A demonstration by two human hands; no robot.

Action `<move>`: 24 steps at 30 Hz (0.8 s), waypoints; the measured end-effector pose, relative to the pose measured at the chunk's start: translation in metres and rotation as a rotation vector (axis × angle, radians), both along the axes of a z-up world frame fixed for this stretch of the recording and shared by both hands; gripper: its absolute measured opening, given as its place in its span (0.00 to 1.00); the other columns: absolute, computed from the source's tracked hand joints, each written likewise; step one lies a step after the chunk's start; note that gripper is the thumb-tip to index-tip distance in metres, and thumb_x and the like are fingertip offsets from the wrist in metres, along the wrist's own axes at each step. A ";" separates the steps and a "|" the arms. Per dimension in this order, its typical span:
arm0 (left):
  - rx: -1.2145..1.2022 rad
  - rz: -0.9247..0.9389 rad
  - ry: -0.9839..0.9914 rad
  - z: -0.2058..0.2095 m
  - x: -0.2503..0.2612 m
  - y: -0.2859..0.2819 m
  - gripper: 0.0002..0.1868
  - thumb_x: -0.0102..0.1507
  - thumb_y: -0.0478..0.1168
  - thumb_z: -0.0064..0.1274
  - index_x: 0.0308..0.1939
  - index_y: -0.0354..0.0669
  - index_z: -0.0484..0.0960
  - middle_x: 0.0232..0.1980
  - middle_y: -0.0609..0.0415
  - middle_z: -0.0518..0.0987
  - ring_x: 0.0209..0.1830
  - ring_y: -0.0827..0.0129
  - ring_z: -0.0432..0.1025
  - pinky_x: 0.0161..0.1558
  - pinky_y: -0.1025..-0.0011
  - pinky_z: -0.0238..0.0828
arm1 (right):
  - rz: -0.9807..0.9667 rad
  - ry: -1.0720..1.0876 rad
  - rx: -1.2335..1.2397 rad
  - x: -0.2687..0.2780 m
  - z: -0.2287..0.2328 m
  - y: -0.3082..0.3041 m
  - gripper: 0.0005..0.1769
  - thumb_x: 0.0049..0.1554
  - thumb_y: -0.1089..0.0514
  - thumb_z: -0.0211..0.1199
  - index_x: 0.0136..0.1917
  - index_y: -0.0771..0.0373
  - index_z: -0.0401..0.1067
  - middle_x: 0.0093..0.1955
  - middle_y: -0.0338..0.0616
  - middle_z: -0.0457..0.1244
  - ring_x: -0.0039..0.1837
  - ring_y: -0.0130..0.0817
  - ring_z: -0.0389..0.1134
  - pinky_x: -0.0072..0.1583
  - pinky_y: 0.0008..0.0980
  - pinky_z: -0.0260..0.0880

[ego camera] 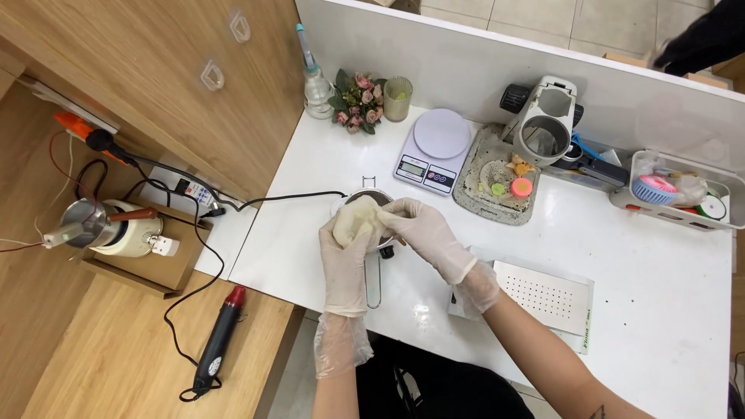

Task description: The person stirs melting wax in a metal pot on a small hot plate, then dips a flower-shaped silicone mold into the pot and presses it into the wax. They later hold the mold with a clamp and trim the wick area with a pencil-like tool, then handle other molds and adjust the pot.

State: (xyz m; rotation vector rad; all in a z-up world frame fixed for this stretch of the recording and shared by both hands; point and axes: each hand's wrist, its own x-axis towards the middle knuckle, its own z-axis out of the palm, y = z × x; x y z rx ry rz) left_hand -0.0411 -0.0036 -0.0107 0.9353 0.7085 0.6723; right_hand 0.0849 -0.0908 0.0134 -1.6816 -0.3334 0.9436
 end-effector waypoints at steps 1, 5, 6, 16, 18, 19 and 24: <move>0.028 -0.010 0.067 -0.001 -0.001 0.002 0.29 0.60 0.35 0.59 0.62 0.32 0.65 0.60 0.44 0.72 0.54 0.69 0.72 0.56 0.73 0.74 | 0.018 -0.036 -0.034 -0.001 -0.001 0.001 0.16 0.58 0.51 0.66 0.52 0.66 0.78 0.41 0.40 0.71 0.42 0.24 0.69 0.47 0.25 0.70; 0.133 -0.129 0.388 0.011 -0.008 0.014 0.30 0.58 0.37 0.64 0.58 0.32 0.66 0.58 0.43 0.75 0.53 0.69 0.73 0.55 0.73 0.75 | 0.067 -0.174 -0.150 -0.002 0.006 0.001 0.17 0.58 0.50 0.65 0.53 0.65 0.79 0.42 0.40 0.72 0.45 0.26 0.71 0.50 0.26 0.73; 0.133 -0.125 0.392 0.011 -0.010 0.019 0.30 0.58 0.37 0.64 0.58 0.32 0.66 0.58 0.43 0.75 0.53 0.69 0.73 0.55 0.73 0.75 | 0.071 -0.171 -0.149 0.000 0.000 0.002 0.17 0.58 0.50 0.65 0.53 0.65 0.79 0.42 0.40 0.72 0.45 0.26 0.71 0.50 0.26 0.73; 0.031 -0.261 0.452 0.015 0.000 0.022 0.29 0.58 0.42 0.63 0.63 0.44 0.73 0.55 0.52 0.80 0.51 0.73 0.75 0.50 0.78 0.74 | 0.335 -0.469 -0.039 0.010 -0.012 0.015 0.14 0.60 0.54 0.61 0.56 0.61 0.79 0.48 0.43 0.70 0.48 0.29 0.69 0.52 0.28 0.70; -0.001 -0.277 0.431 0.005 0.001 0.029 0.24 0.59 0.43 0.63 0.58 0.41 0.81 0.51 0.53 0.82 0.48 0.75 0.75 0.48 0.79 0.74 | 0.336 -0.409 -0.037 0.015 -0.005 0.018 0.14 0.61 0.55 0.60 0.55 0.61 0.79 0.45 0.42 0.69 0.45 0.28 0.68 0.48 0.28 0.70; -0.051 -0.301 0.366 0.003 0.000 0.032 0.22 0.59 0.42 0.63 0.56 0.40 0.81 0.49 0.54 0.83 0.46 0.76 0.76 0.46 0.79 0.74 | 0.349 -0.274 -0.049 0.020 -0.002 0.020 0.13 0.61 0.55 0.60 0.54 0.62 0.80 0.42 0.41 0.69 0.41 0.27 0.66 0.43 0.28 0.68; -0.085 -0.370 0.315 0.005 -0.002 0.045 0.18 0.59 0.40 0.63 0.51 0.39 0.82 0.44 0.56 0.83 0.41 0.77 0.77 0.43 0.78 0.75 | 0.411 -0.042 -0.027 0.030 0.012 0.021 0.12 0.61 0.57 0.60 0.52 0.63 0.81 0.38 0.37 0.69 0.37 0.22 0.65 0.38 0.23 0.67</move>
